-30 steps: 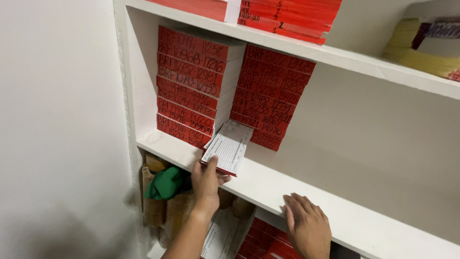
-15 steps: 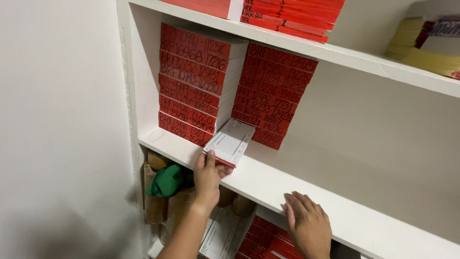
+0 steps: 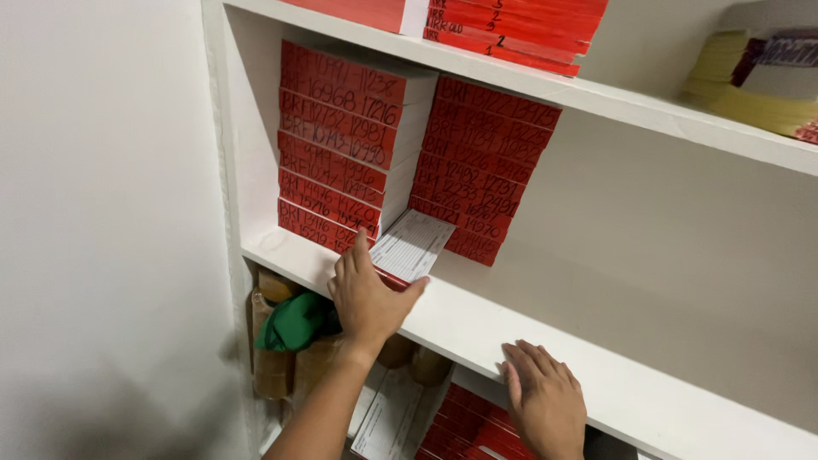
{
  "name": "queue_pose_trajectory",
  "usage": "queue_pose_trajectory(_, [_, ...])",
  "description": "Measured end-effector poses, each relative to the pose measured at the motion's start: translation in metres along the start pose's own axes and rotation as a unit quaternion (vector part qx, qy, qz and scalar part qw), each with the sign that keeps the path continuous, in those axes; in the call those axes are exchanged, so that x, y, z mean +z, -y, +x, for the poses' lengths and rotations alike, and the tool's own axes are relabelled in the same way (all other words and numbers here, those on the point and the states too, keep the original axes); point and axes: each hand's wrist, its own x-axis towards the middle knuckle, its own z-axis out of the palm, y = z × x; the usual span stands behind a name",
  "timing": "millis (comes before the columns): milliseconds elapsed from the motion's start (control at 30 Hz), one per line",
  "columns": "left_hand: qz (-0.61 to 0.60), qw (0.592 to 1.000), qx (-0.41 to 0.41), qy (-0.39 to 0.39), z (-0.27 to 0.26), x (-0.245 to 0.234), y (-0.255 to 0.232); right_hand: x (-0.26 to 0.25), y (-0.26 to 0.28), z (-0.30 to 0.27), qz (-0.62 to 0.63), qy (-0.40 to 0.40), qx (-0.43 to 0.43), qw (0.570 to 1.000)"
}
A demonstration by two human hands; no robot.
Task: The person rearranges stacks of red-bordered packets on white shelves by hand, moving individual packets or small groups between different positions and stacks.
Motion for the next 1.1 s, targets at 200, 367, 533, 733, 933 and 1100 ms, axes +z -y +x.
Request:
queue_pose_trajectory(200, [0.074, 0.997, -0.004, 0.003, 0.000, 0.011, 0.002, -0.005, 0.005, 0.001, 0.007, 0.016, 0.021, 1.000])
queue_pose_trajectory(367, [0.071, 0.997, 0.023, -0.006, -0.005, 0.004, 0.002, -0.003, 0.003, 0.002, 0.006, 0.014, 0.007, 1.000])
queue_pose_trajectory(533, [0.000, 1.000, -0.012, 0.024, -0.030, -0.022, -0.004, -0.001, 0.001, 0.000, -0.004, 0.010, 0.006, 1.000])
queue_pose_trajectory(733, [-0.480, 0.790, -0.379, -0.052, -0.043, -0.025, -0.017, -0.002, 0.000, 0.001, -0.009, 0.012, -0.007, 1.000])
queue_pose_trajectory(933, [-0.540, 0.748, -0.386, 0.022, -0.044, -0.025, -0.012, -0.007, 0.003, 0.003, -0.009, 0.024, 0.005, 1.000])
queue_pose_trajectory(1100, [-0.552, 0.762, -0.331, 0.076, -0.061, -0.020, 0.007, 0.000, -0.007, 0.005, -0.017, -0.051, -0.097, 0.994])
